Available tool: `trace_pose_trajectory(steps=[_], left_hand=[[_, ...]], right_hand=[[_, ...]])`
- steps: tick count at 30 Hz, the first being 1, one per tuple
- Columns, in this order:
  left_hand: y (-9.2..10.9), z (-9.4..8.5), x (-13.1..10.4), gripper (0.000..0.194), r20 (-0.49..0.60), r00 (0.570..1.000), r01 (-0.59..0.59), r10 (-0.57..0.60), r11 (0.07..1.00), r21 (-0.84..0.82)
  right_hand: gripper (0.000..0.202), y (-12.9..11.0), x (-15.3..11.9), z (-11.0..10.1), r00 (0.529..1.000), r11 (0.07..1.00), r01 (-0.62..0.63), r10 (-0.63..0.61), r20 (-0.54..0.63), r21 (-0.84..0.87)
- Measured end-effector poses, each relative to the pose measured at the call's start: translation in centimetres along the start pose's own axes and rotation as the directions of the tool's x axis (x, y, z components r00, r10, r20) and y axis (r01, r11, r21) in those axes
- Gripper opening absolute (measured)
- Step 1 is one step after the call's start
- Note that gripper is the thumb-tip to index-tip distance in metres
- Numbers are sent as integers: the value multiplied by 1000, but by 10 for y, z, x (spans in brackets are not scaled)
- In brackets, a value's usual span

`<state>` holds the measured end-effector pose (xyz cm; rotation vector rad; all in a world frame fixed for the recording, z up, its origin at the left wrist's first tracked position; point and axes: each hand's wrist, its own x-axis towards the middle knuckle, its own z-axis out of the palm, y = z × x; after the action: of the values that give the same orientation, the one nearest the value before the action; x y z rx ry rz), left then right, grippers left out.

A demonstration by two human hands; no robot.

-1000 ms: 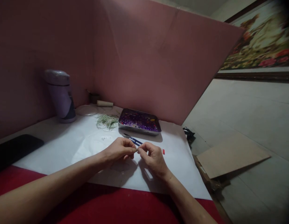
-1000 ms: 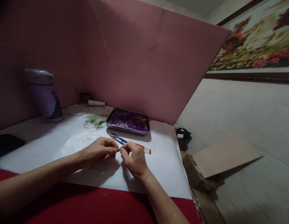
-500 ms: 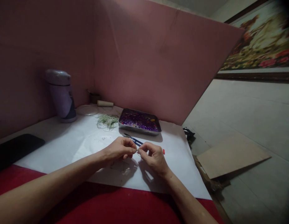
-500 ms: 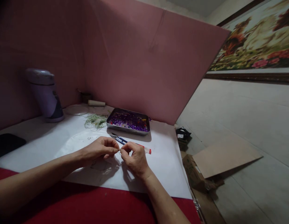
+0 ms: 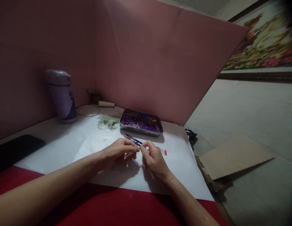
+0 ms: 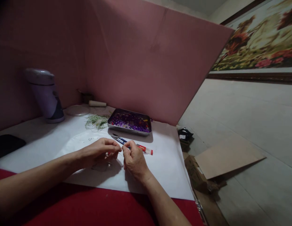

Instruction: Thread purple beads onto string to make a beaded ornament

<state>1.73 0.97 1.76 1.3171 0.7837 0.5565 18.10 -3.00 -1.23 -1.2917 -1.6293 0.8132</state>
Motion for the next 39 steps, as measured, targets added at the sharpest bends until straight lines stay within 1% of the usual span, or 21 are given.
trace_pose_trajectory(steps=[3, 6, 9, 12, 14, 19, 22, 24, 25, 27, 29, 31, 33, 36, 39], left_hand=[[-2, -1, 2, 24, 23, 1000, -1, 3, 995, -105], [-3, -1, 3, 26, 41, 999, 2, 4, 990, -144], [-3, -1, 3, 23, 56, 998, 7, 1, 990, -141], [-4, -1, 2, 17, 47, 999, 22, -17, 992, -121], [-5, -1, 3, 16, 40, 999, 13, -9, 993, -114], [-8, -2, 6, 19, 33, 999, -7, 10, 994, -110], [-6, -1, 5, 19, -2, 1000, 4, -4, 998, -67], [-4, -1, 4, 18, -11, 1000, 14, -15, 999, -31], [-4, -1, 4, 18, -11, 1000, 19, -20, 1000, -14], [-4, -1, 3, 19, -15, 999, 37, -36, 999, 32], [-4, 0, 4, 21, -45, 998, 55, -51, 992, 115], [-5, 0, 4, 22, -87, 995, 64, -47, 976, 210], [-6, 0, 5, 22, -116, 993, 68, -38, 961, 269], [-6, 0, 5, 22, -115, 993, 64, -32, 958, 279], [-7, -2, 5, 19, -111, 994, 48, -20, 967, 252]], right_hand=[[16, -1, 0, -1, 1000, 1000, 8, -8, -25, -6], [15, -2, 0, -2, 999, 1000, 13, -14, -29, -14], [16, -2, 0, -1, 999, 999, 20, -21, -41, -24], [16, -3, -1, -1, 998, 999, 29, -31, -50, -41], [16, -3, -1, -2, 998, 998, 32, -35, -53, -52], [16, -5, 0, -1, 997, 994, 43, -49, -58, -97], [17, -4, 0, -2, 994, 980, 81, -94, -62, -182], [16, -3, -1, -3, 984, 942, 140, -166, -62, -304], [15, -3, -1, -4, 975, 906, 175, -213, -60, -385], [14, -1, -1, -6, 951, 805, 234, -306, -43, -545], [14, 0, -1, -8, 932, 710, 260, -362, -22, -654], [16, 1, -1, -9, 925, 660, 266, -380, -7, -703], [16, 2, -1, -10, 922, 633, 269, -387, 3, -726], [16, 2, -1, -10, 915, 603, 274, -404, 9, -749], [15, 2, 0, -10, 907, 587, 277, -421, 5, -761]])
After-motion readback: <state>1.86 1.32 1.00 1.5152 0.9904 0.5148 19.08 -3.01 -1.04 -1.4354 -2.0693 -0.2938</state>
